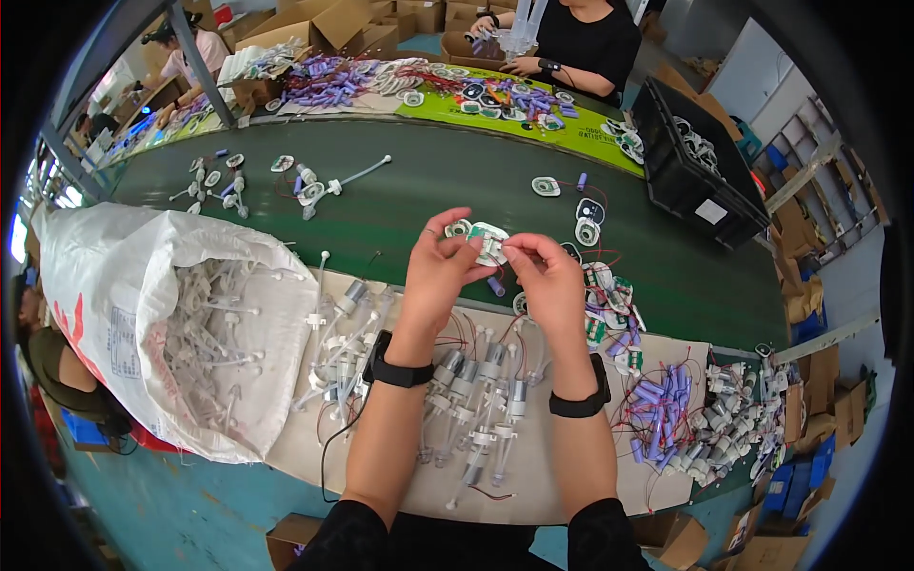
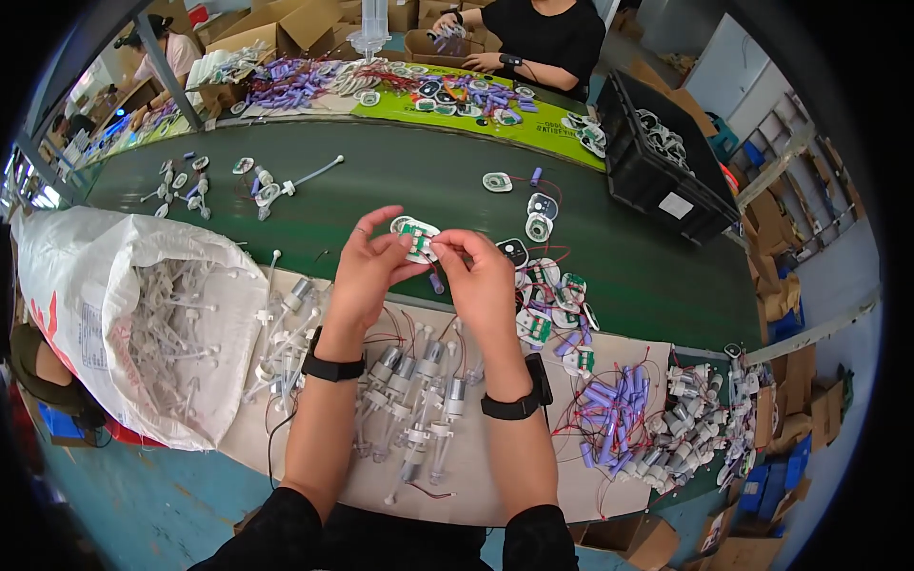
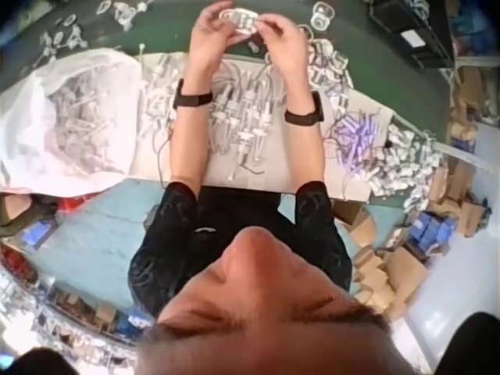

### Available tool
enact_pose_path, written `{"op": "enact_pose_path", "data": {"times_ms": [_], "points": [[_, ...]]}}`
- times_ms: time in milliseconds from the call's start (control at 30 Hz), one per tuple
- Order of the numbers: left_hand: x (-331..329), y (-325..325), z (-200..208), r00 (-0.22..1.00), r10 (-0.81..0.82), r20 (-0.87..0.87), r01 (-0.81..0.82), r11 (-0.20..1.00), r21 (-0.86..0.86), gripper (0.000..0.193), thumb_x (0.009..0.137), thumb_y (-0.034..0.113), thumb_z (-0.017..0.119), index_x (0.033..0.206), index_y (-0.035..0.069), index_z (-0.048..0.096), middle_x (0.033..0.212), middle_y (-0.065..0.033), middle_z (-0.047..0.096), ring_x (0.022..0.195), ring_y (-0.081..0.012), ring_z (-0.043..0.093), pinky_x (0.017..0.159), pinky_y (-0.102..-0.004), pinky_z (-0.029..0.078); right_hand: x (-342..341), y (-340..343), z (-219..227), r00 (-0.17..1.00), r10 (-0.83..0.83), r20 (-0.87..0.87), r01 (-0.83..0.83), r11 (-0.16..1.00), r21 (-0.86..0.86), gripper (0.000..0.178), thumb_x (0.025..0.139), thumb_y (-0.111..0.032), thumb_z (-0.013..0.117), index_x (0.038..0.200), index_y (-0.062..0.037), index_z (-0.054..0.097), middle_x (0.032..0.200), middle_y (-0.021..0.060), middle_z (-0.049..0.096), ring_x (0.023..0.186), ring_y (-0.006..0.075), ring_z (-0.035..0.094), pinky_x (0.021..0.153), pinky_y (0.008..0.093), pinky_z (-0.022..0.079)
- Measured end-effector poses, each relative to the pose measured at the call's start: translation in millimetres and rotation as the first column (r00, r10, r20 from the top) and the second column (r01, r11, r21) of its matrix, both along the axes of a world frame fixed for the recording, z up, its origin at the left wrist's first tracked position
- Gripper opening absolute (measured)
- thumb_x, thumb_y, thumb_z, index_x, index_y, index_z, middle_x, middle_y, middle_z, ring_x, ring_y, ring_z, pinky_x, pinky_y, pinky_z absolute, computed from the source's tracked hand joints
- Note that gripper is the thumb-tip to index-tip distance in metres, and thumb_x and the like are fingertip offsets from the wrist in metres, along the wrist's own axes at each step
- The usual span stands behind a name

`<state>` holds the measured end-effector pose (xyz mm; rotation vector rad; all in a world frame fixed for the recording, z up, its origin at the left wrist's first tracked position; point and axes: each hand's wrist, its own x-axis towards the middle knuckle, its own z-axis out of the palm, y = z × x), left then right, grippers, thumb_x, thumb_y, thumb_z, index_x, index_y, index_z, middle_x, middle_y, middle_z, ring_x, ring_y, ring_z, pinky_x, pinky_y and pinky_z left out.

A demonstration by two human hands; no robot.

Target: The person picks up a motor and a plastic tube, fits them together, and places the assembly on the table. They then pick up a circuit board and a battery, connect them together, and place the components on the table.

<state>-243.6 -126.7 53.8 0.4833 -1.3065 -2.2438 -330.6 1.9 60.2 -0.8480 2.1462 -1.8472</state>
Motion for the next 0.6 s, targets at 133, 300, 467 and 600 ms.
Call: {"op": "enact_pose_path", "data": {"times_ms": [133, 300, 467, 600], "points": [[-0.2, -2.6, -3.9, 0.999, 0.039, 0.025, -0.033, 0.976, -0.213, 0.017, 0.097, 0.009, 0.062, 0.108, -0.003, 0.064, 0.103, -0.0081, 0.066, 0.095, -0.0165, 0.067, 0.082, -0.0274, 0.061, 0.0, 0.3, 0.8, 0.991, -0.043, -0.126, 0.040, 0.999, -0.021, 0.011, 0.094, -0.009, 0.068, 0.101, -0.0017, 0.069, 0.092, 0.0014, 0.066, 0.072, 0.0059, 0.058, 0.061, 0.0222, 0.048], [1.6, 4.4, 9.1, 0.988, -0.022, 0.153, 0.038, 0.994, -0.105, 0.023, 0.094, 0.017, 0.069, 0.102, -0.004, 0.070, 0.096, -0.0068, 0.068, 0.080, -0.0120, 0.067, 0.075, -0.0247, 0.059, 9.8, 2.0, 10.7, 0.966, -0.039, -0.254, 0.045, 0.999, 0.019, 0.011, 0.091, -0.006, 0.068, 0.101, -0.0014, 0.069, 0.088, 0.0039, 0.064, 0.072, 0.0101, 0.059, 0.064, 0.0245, 0.048], [3.7, 0.6, 0.4, 0.996, -0.031, 0.082, 0.046, 0.980, -0.192, 0.020, 0.092, 0.015, 0.071, 0.100, -0.004, 0.071, 0.100, -0.0067, 0.066, 0.087, -0.0118, 0.066, 0.076, -0.0246, 0.059, 12.8, 4.4, 11.6, 0.971, -0.029, -0.236, 0.044, 0.997, 0.058, 0.014, 0.090, -0.006, 0.070, 0.102, -0.0005, 0.070, 0.086, 0.0033, 0.067, 0.073, 0.0091, 0.061, 0.066, 0.0241, 0.049], [4.2, -4.2, -5.9, 0.998, -0.037, 0.054, 0.054, 0.940, -0.337, 0.016, 0.094, 0.010, 0.069, 0.099, -0.005, 0.071, 0.108, -0.0069, 0.060, 0.096, -0.0170, 0.066, 0.085, -0.0288, 0.061, 7.8, 4.9, 6.0, 0.995, 0.063, 0.082, -0.061, 0.998, -0.033, 0.014, 0.091, -0.007, 0.070, 0.101, 0.0013, 0.071, 0.087, 0.0017, 0.069, 0.074, 0.0062, 0.060, 0.067, 0.0223, 0.049]]}}
